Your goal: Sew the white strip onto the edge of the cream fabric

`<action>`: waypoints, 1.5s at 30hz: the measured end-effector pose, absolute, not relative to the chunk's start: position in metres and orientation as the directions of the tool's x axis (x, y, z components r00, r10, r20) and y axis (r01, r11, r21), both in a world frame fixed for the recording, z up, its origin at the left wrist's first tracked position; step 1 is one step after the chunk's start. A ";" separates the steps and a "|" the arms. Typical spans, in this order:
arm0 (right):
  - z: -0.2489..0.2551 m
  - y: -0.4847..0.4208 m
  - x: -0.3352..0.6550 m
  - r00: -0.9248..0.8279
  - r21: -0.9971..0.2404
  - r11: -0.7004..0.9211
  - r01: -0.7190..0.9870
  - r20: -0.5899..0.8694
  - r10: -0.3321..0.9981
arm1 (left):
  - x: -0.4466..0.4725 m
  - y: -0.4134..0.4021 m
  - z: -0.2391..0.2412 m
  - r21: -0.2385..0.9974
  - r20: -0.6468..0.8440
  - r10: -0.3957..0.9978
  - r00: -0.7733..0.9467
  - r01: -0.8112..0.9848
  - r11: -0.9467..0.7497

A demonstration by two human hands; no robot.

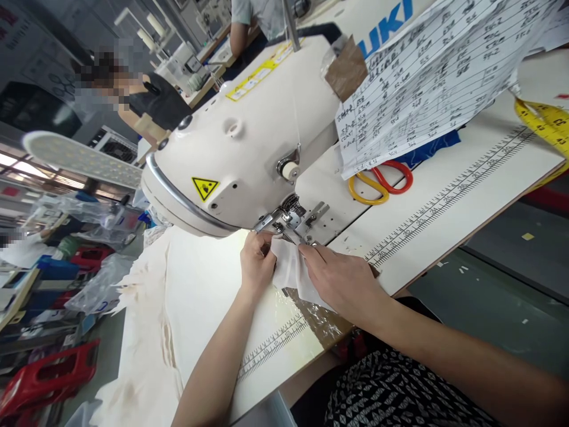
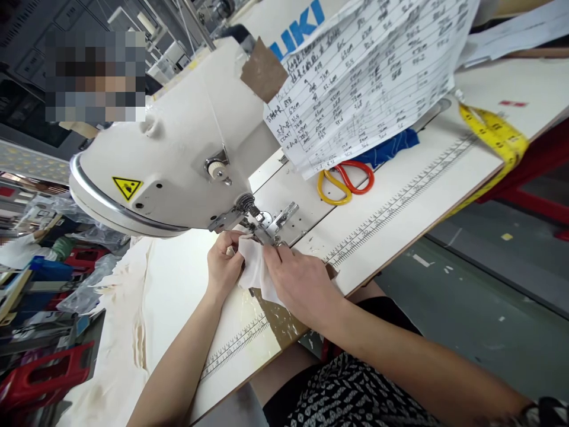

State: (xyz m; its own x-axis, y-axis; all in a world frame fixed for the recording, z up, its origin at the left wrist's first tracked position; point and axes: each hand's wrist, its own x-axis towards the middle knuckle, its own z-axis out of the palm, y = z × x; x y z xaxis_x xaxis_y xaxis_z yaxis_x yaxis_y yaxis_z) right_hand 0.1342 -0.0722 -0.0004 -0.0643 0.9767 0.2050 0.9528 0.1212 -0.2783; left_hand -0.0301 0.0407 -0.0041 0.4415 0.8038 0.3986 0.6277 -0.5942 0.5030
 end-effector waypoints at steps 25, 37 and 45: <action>-0.009 -0.145 0.177 -0.143 -0.363 0.336 0.869 0.465 0.874 | -0.013 0.006 0.004 0.038 0.340 0.587 0.735 0.613 -0.789; -0.013 -0.142 0.181 -0.249 -0.182 0.395 0.900 0.528 0.812 | -0.015 -0.007 -0.009 0.044 0.290 0.642 0.710 0.660 -0.750; -0.012 -0.133 0.184 -0.302 -0.084 0.418 0.905 0.565 0.768 | -0.007 -0.012 0.007 0.046 0.210 0.731 0.649 0.740 -0.671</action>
State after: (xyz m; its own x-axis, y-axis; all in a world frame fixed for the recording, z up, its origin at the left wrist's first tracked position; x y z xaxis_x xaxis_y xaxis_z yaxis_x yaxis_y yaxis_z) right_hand 0.1839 -0.1326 -0.0119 -0.3024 0.7678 0.5648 0.9047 0.4178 -0.0835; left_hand -0.0074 -0.0117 0.0074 0.6495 0.7309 0.2097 0.7402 -0.6708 0.0458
